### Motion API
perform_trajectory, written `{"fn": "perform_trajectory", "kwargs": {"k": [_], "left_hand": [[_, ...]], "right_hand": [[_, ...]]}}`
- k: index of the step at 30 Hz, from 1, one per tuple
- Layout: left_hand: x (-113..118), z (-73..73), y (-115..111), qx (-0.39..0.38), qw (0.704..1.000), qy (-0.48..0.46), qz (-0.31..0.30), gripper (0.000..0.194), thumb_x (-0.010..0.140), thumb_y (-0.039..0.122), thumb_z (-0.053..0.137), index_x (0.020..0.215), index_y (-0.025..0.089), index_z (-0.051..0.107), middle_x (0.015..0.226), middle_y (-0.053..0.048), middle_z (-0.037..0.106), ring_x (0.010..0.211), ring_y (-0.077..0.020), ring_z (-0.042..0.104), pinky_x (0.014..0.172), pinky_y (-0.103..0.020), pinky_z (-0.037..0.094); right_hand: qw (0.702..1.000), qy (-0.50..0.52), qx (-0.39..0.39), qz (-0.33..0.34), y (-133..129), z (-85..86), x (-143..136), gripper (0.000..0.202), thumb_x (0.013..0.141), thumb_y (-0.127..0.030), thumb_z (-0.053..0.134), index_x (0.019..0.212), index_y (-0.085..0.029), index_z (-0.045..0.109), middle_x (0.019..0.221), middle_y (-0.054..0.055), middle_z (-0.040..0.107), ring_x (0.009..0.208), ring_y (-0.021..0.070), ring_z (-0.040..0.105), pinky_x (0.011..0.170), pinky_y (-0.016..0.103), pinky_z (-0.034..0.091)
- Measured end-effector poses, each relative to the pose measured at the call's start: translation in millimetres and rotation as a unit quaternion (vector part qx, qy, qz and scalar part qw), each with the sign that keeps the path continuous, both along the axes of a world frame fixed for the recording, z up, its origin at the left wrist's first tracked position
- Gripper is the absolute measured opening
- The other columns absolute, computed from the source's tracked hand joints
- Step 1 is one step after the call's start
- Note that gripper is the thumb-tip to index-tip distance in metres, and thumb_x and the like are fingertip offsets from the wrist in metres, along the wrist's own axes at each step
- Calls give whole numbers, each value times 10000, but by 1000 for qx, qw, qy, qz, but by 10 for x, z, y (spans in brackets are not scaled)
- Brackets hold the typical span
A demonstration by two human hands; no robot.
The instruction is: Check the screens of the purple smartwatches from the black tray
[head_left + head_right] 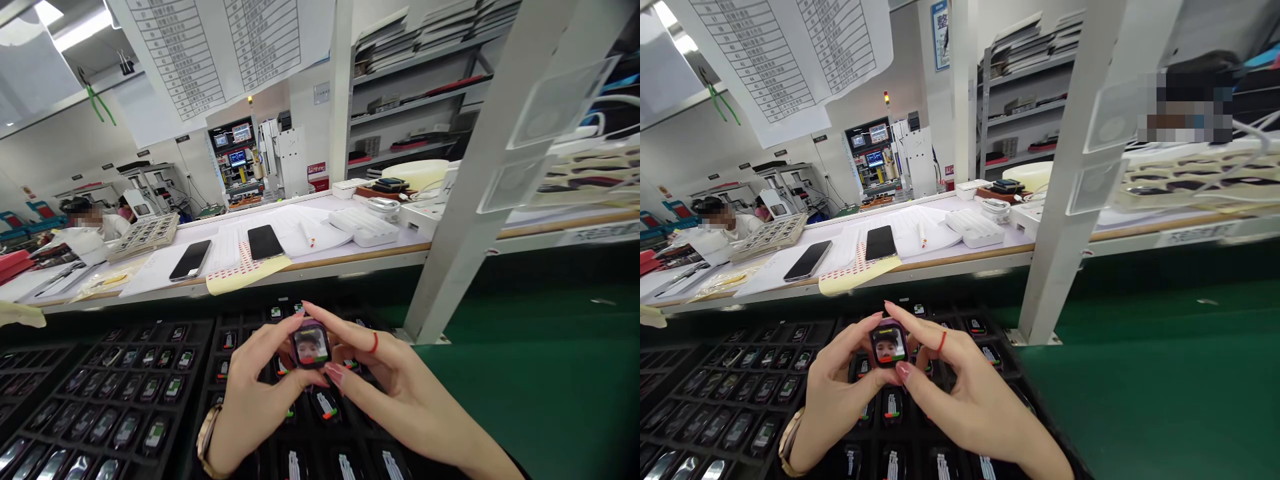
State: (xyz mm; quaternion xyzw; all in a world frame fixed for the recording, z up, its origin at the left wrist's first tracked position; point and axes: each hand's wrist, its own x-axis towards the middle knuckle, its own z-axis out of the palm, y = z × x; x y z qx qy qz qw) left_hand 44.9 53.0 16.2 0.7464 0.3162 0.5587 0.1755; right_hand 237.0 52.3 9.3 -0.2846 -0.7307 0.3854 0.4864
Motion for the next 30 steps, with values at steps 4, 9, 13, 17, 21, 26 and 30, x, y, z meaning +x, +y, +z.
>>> {"fn": "perform_trajectory", "kwargs": {"k": [4,9,13,17,21,26,30], "left_hand": [[2,-12,13,3,1000,0,3,629,730,166,871,1290,368,667,951,42,750,723,-88,666,736,-156,576],[6,-17,25,15,1000,4,3,619,733,160,867,1294,333,670,906,27,738,694,-96,653,704,-167,579],[14,-40,23,25,1000,5,6,598,754,174,854,1296,338,663,916,34,735,698,-86,640,707,-152,570],[15,-55,13,26,1000,13,-1,593,767,179,846,1303,350,655,983,39,751,714,-68,640,736,-126,558],[17,-41,22,28,999,20,-8,625,762,164,848,1319,359,644,1058,35,761,756,-65,657,773,-115,550],[5,-25,28,18,1000,-3,-26,601,751,150,854,1289,345,673,957,34,744,711,-69,614,713,-119,547],[-5,-21,12,11,999,-10,-30,611,721,140,874,1269,337,688,925,39,743,718,-68,619,733,-111,543]], "right_hand": [[1000,-7,0,-21,-3,1,-22,525,1007,-219,563,1522,-296,495,1061,51,708,823,210,677,772,336,595],[1000,-1,0,-22,-8,16,-32,533,1001,-216,558,1521,-316,493,1098,42,702,806,201,662,746,321,582],[999,32,0,-8,-6,21,-46,490,1007,-187,536,1458,-381,551,1015,-4,707,682,152,607,612,239,546],[995,94,-16,8,6,-1,-78,377,1033,-200,533,1348,-386,626,1039,-4,693,784,165,643,568,200,533],[995,96,-17,-8,24,-4,-96,304,1039,-218,552,1285,-371,647,945,-17,683,759,161,645,543,191,519],[997,56,43,-2,26,49,-81,504,945,-99,589,1333,-422,595,1046,-47,685,676,121,603,593,185,541],[996,62,62,14,13,47,-62,574,926,-63,564,1371,-427,571,1162,-36,666,774,126,643,654,181,567]]}}
